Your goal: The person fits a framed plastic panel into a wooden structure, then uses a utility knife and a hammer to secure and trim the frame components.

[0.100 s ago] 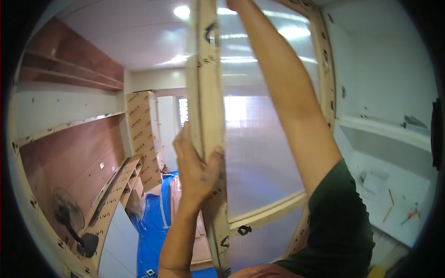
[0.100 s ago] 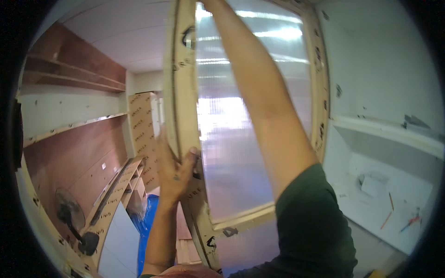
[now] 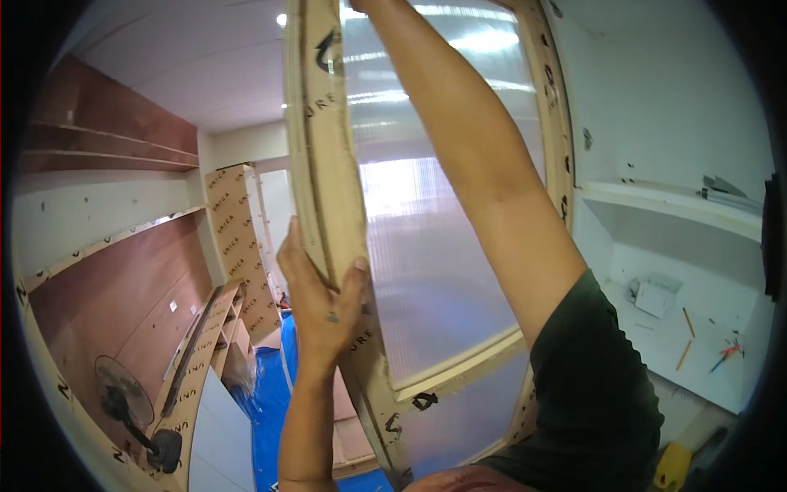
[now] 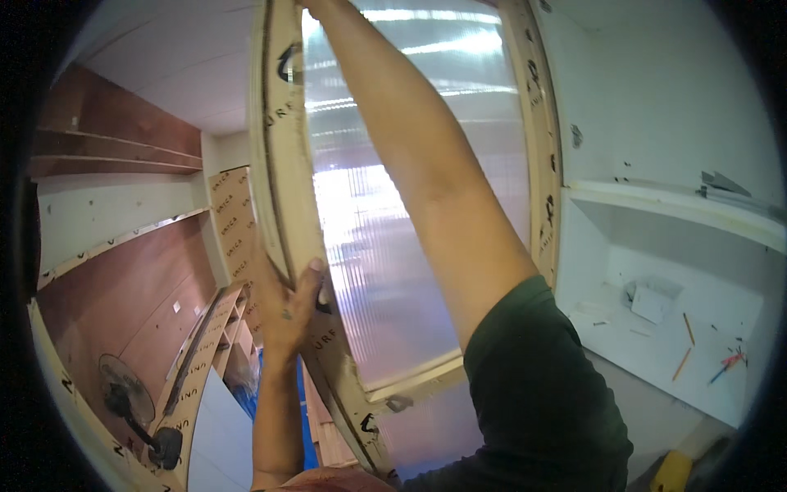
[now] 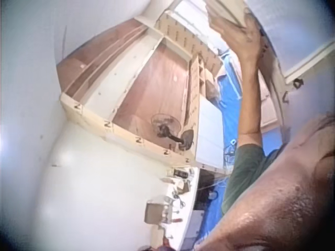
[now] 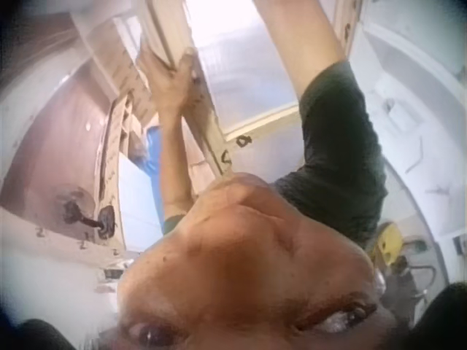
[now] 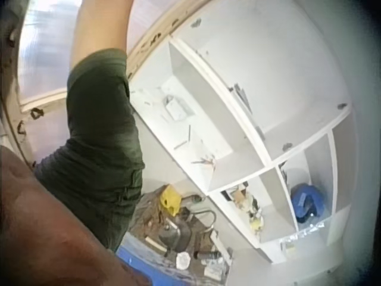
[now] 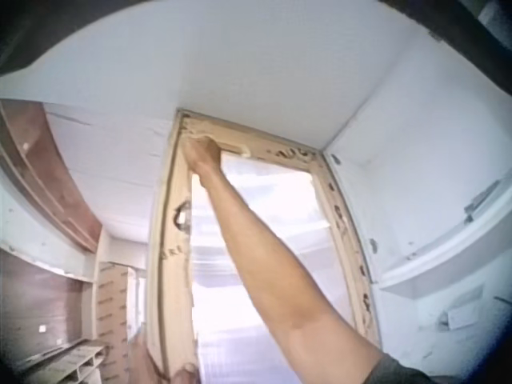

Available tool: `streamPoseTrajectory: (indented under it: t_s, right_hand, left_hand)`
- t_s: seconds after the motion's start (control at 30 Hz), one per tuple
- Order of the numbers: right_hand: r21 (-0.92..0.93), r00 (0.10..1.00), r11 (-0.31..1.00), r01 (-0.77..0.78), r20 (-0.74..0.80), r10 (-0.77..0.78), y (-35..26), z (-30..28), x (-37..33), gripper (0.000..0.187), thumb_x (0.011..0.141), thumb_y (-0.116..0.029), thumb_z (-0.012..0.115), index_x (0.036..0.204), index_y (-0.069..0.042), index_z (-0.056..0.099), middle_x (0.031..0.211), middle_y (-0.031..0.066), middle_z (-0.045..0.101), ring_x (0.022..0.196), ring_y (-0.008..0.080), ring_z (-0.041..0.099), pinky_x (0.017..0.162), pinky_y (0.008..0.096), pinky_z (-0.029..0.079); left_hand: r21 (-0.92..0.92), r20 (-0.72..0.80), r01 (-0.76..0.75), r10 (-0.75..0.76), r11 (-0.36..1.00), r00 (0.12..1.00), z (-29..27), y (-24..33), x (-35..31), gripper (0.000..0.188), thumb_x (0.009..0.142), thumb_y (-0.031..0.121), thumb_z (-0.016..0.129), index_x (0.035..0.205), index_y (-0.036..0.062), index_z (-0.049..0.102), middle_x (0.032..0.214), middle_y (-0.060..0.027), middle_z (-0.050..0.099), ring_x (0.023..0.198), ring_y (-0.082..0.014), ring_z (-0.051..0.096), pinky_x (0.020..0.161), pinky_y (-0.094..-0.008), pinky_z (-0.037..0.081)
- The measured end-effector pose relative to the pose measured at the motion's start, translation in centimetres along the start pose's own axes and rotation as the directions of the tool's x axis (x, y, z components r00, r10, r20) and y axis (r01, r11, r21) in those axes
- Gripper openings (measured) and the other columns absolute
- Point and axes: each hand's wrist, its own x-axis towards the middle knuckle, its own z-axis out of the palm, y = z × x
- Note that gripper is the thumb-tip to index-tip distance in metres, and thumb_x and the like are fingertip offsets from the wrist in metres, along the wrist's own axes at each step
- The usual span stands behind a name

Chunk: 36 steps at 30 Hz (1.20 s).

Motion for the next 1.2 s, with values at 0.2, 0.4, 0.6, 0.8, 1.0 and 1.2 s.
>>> streamPoseTrajectory:
  t_s: [0.2, 0.4, 0.6, 0.8, 1.0, 1.2]
  right_hand:
    - [0.021, 1.000, 1.000, -0.009, 0.024, 0.009, -1.2, -1.0, -7.3, 0.054, 0.091, -0.043, 0.060, 0.113, 0.006, 0.064, 0.111, 0.0270, 0.070, 0.108, 0.0378, 0.067, 0.096, 0.0476, 0.052]
    - [0.293, 0.990, 0.951, -0.099, -0.069, 0.124, -0.2, -2.1, -16.0, 0.054, 0.092, -0.042, 0.065, 0.112, 0.008, 0.061, 0.096, 0.0304, 0.072, 0.093, 0.0351, 0.073, 0.088, 0.0436, 0.056]
    - [0.377, 0.996, 0.926, -0.031, -0.060, 0.058, -0.3, -2.3, -23.7, 0.047, 0.097, -0.037, 0.067, 0.110, 0.008, 0.060, 0.095, 0.0247, 0.073, 0.088, 0.0322, 0.074, 0.081, 0.0406, 0.057]
    - [0.435, 0.997, 0.898, 0.065, -0.060, -0.043, 1.5, -4.0, -31.3, 0.036, 0.099, -0.030, 0.067, 0.113, 0.003, 0.061, 0.096, 0.0220, 0.072, 0.088, 0.0321, 0.073, 0.080, 0.0393, 0.057]
    - [0.347, 0.908, 0.938, -0.029, 0.401, -0.120, 4.6, -11.3, -38.7, 0.042, 0.094, -0.028, 0.075, 0.123, 0.001, 0.066, 0.111, 0.0210, 0.073, 0.106, 0.0316, 0.071, 0.087, 0.0396, 0.058]
    - [-0.802, 0.935, 0.597, -0.028, -0.232, -0.268, 24.3, -28.6, -18.9, 0.072, 0.099, -0.035, 0.068, 0.150, 0.008, 0.041, 0.154, 0.0317, 0.045, 0.143, 0.0454, 0.043, 0.122, 0.0517, 0.032]
  left_hand:
    - [-0.050, -0.033, 0.038, -0.040, 0.998, 0.999, 2.2, 0.4, -0.7, 0.086, 0.093, 0.022, 0.074, 0.158, -0.0079, 0.027, 0.151, -0.0307, 0.039, 0.142, -0.0405, 0.042, 0.120, -0.0448, 0.033]
    - [-0.195, 0.001, 0.107, -0.109, 0.975, 0.994, 2.7, 1.4, -0.7, 0.085, 0.095, 0.022, 0.072, 0.161, -0.0052, 0.026, 0.156, -0.0261, 0.036, 0.145, -0.0362, 0.040, 0.122, -0.0439, 0.031]
    - [-0.304, 0.004, 0.226, -0.236, 0.925, 0.972, 2.0, 1.8, -1.0, 0.081, 0.095, 0.020, 0.068, 0.161, -0.0038, 0.027, 0.156, -0.0248, 0.034, 0.146, -0.0352, 0.040, 0.122, -0.0432, 0.032]
    - [-0.353, 0.036, 0.247, -0.251, 0.902, 0.967, 2.6, 3.0, -0.8, 0.080, 0.098, 0.019, 0.068, 0.163, -0.0002, 0.026, 0.160, -0.0229, 0.037, 0.142, -0.0314, 0.045, 0.119, -0.0414, 0.037]
    - [-0.300, -0.010, 0.239, -0.253, 0.924, 0.967, 1.6, 1.9, -1.6, 0.068, 0.104, 0.015, 0.063, 0.162, 0.0011, 0.029, 0.154, -0.0197, 0.046, 0.136, -0.0252, 0.051, 0.109, -0.0348, 0.046]
    - [-0.326, -0.058, 0.189, -0.219, 0.926, 0.974, 3.6, 1.6, -1.2, 0.068, 0.105, 0.027, 0.067, 0.159, 0.0011, 0.035, 0.148, -0.0184, 0.053, 0.139, -0.0258, 0.048, 0.112, -0.0365, 0.042]
